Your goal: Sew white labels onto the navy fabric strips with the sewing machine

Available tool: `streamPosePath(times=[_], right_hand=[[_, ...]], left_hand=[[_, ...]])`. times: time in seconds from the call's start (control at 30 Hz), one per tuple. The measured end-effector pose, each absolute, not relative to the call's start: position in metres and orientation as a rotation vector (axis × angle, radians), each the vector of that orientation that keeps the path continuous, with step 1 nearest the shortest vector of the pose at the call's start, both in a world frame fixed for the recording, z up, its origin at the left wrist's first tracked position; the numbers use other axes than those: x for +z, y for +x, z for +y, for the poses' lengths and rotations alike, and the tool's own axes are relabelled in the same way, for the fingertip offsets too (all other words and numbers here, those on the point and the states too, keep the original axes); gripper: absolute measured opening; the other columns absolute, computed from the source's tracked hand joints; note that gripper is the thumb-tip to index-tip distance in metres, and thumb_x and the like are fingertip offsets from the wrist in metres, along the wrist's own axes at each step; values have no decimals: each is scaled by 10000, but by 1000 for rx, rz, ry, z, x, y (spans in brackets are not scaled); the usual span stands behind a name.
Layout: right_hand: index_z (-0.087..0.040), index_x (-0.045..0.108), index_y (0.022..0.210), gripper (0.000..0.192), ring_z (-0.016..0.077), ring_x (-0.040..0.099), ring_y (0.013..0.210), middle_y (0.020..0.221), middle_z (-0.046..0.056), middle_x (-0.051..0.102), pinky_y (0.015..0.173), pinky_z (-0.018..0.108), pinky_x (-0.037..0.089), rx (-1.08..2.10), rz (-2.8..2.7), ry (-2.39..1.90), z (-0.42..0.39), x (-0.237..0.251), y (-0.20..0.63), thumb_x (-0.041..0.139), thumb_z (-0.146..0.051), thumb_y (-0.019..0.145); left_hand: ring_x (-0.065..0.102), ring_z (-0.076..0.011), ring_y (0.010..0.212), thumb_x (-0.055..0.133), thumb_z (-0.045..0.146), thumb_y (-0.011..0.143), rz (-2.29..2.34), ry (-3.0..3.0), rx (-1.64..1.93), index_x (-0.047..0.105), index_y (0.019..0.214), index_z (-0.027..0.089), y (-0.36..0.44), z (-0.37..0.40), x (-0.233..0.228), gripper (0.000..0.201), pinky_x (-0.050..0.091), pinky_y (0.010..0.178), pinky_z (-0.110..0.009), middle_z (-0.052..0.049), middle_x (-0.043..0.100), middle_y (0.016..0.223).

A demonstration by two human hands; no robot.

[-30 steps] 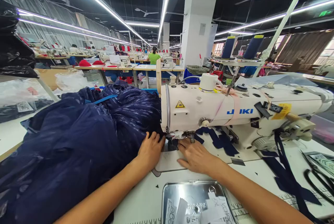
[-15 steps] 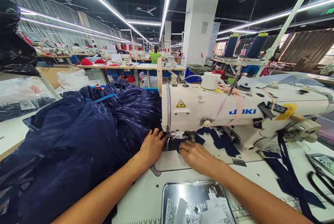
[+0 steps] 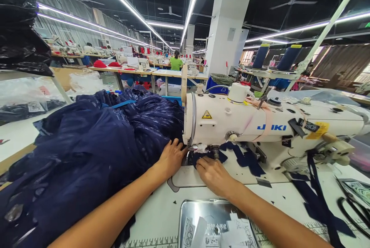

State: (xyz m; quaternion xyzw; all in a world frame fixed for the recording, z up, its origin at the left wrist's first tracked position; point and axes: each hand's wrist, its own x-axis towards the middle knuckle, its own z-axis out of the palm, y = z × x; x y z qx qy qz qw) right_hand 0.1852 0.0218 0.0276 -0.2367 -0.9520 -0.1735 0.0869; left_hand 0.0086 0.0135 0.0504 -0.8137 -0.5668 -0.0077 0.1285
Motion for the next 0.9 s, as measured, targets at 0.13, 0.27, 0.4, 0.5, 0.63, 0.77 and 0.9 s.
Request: streamPosePath(times=[0.13, 0.27, 0.4, 0.5, 0.63, 0.77, 0.9], right_hand=[[-114, 580, 780, 139, 186, 526, 744, 836, 82, 583, 647, 281, 444, -530, -2820, -714, 22, 22, 182, 483, -17, 755], [-114, 575, 784, 143, 192, 527, 767, 858, 93, 581, 660, 291, 445, -525, -2820, -748, 22, 20, 179, 469, -19, 769], [-114, 581, 817, 157, 190, 532, 819, 909, 98, 583, 674, 280, 440, -455, -2848, -794, 26, 26, 181, 455, -24, 789], [-114, 594, 819, 176, 191, 543, 814, 894, 88, 601, 691, 283, 435, -412, -2890, -859, 34, 36, 190, 452, -15, 786], [-107, 613, 814, 182, 196, 548, 804, 834, 82, 622, 726, 293, 420, -370, -2928, -888, 40, 47, 205, 452, -27, 790], [-102, 624, 840, 139, 206, 550, 827, 848, 96, 626, 749, 305, 414, -311, -2917, -875, 42, 50, 208, 495, -132, 798], [-92, 625, 854, 183, 212, 557, 843, 880, 105, 626, 746, 316, 419, -278, -2895, -903, 40, 59, 202, 499, -216, 807]], left_hand=[[442, -282, 989, 402, 80, 755, -1655, -2375, -28, 594, 973, 164, 9, 17, 50, 302, 365, 783, -407, -106, 601, 961], [451, -278, 974, 386, 79, 770, -1661, -2362, -31, 595, 969, 153, 10, 20, 50, 297, 373, 771, -402, -114, 608, 941], [458, -271, 961, 376, 82, 780, -1638, -2341, -62, 604, 943, 150, 8, 19, 48, 288, 370, 770, -395, -111, 612, 929], [458, -264, 967, 365, 73, 783, -1606, -2325, -66, 607, 939, 146, 6, 16, 46, 296, 366, 762, -379, -117, 607, 944], [476, -248, 949, 382, 72, 785, -1576, -2322, -47, 604, 945, 150, 7, 14, 44, 285, 357, 778, -370, -113, 608, 947], [508, -244, 916, 401, 85, 788, -1572, -2316, -52, 613, 917, 145, 8, 17, 46, 255, 376, 785, -365, -104, 620, 924], [543, -247, 883, 424, 86, 784, -1546, -2317, -49, 632, 853, 132, 2, 11, 53, 224, 415, 782, -374, -111, 630, 866]])
